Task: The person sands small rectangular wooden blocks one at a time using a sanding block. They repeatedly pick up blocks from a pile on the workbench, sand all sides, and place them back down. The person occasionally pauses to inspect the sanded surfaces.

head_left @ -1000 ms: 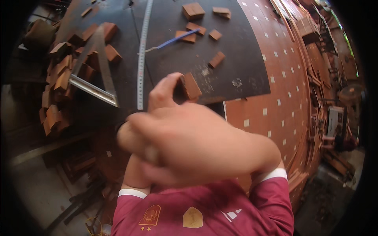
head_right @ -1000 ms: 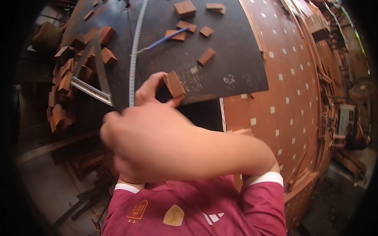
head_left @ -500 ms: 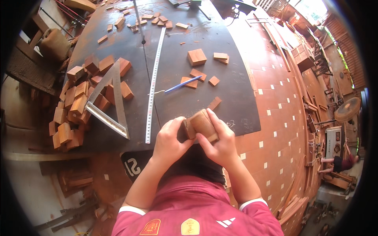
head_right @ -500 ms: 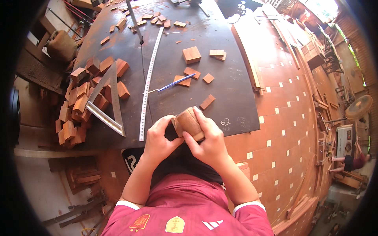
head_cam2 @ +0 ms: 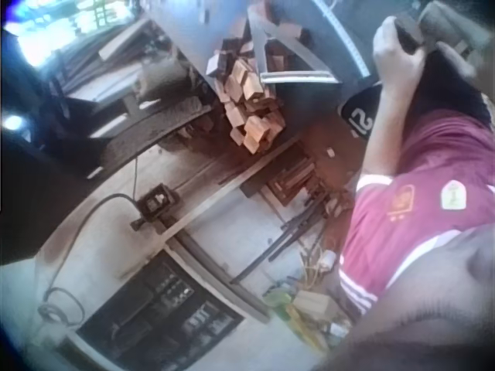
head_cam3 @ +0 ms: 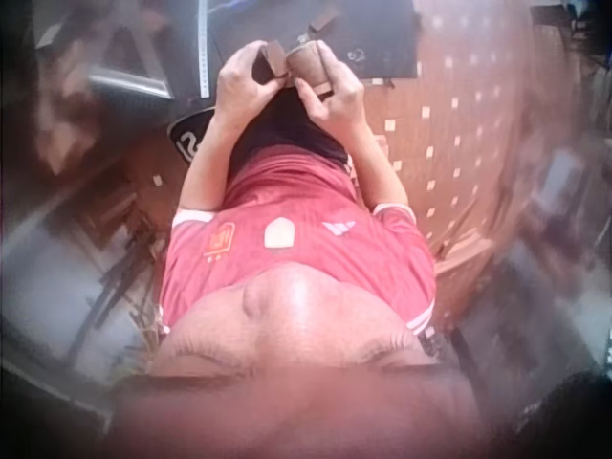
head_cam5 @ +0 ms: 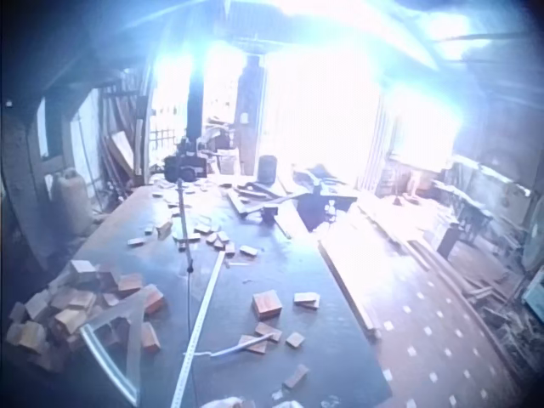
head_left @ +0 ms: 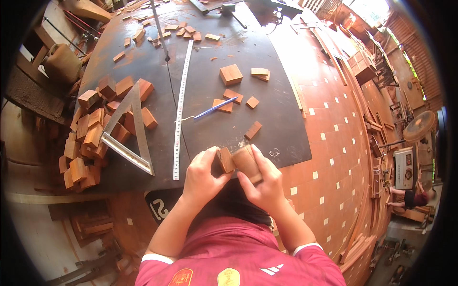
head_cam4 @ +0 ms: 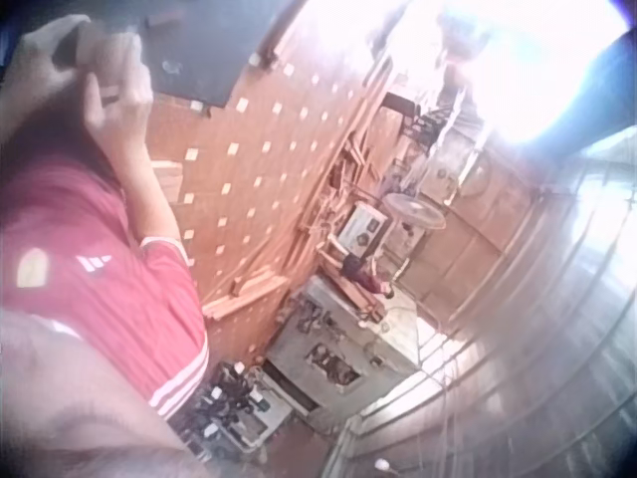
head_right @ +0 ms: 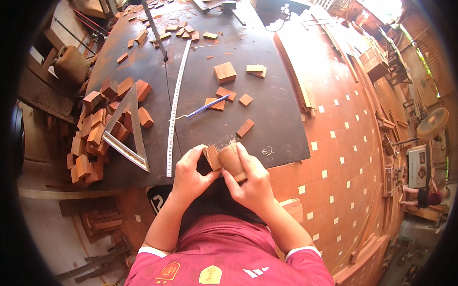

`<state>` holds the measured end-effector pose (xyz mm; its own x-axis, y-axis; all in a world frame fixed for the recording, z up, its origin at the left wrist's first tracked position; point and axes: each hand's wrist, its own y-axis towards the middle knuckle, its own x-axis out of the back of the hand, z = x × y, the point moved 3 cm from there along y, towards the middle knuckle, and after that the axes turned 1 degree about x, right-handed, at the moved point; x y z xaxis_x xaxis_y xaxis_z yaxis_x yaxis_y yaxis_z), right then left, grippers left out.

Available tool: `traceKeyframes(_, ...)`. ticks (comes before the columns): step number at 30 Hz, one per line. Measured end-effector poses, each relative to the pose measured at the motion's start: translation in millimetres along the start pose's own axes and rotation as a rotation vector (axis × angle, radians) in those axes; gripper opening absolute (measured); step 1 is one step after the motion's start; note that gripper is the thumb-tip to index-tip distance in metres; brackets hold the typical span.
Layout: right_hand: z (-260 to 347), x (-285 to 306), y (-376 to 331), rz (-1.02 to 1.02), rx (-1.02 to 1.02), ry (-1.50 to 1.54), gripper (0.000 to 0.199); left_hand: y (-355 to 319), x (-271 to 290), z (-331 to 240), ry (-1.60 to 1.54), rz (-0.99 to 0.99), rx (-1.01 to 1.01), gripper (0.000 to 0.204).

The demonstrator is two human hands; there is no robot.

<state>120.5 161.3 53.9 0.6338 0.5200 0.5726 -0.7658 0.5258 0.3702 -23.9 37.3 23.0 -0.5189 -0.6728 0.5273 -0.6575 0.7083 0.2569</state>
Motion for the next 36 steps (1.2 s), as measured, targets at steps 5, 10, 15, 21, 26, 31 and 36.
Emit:
traceKeyframes(5, -1, -9, 28, 0.045, 0.009, 0.014, 0.075, 1, 2, -2, -0.034, 0.009, 0.022, 0.059)
traceKeyframes(10, 10, 3, 0, 0.021, 0.068, -0.085, 0.075, 0, -2, 0, 0.002, -0.023, -0.001, 0.058)
traceKeyframes(15, 18, -1, 3, 0.011, 0.099, -0.217, 0.074, 2, -2, -2, -0.011, 0.006, -0.009, 0.057)
traceKeyframes(21, 15, -11, 21, 0.012, 0.084, -0.19, 0.073, 1, -3, -4, -0.009, -0.004, -0.008, 0.057)
traceKeyframes(26, 23, 9, -5, 0.031, 0.053, -0.181, 0.075, 1, -6, 2, -0.032, -0.022, -0.006, 0.059)
traceKeyframes(31, 1, 30, -14, 0.022, -0.091, -0.113, 0.073, 0, -7, 7, -0.028, -0.044, -0.03, 0.061)
traceKeyframes(36, -28, 41, -26, -0.063, -0.13, -0.149, 0.072, 3, 14, 2, -0.08, -0.048, 0.035, 0.063)
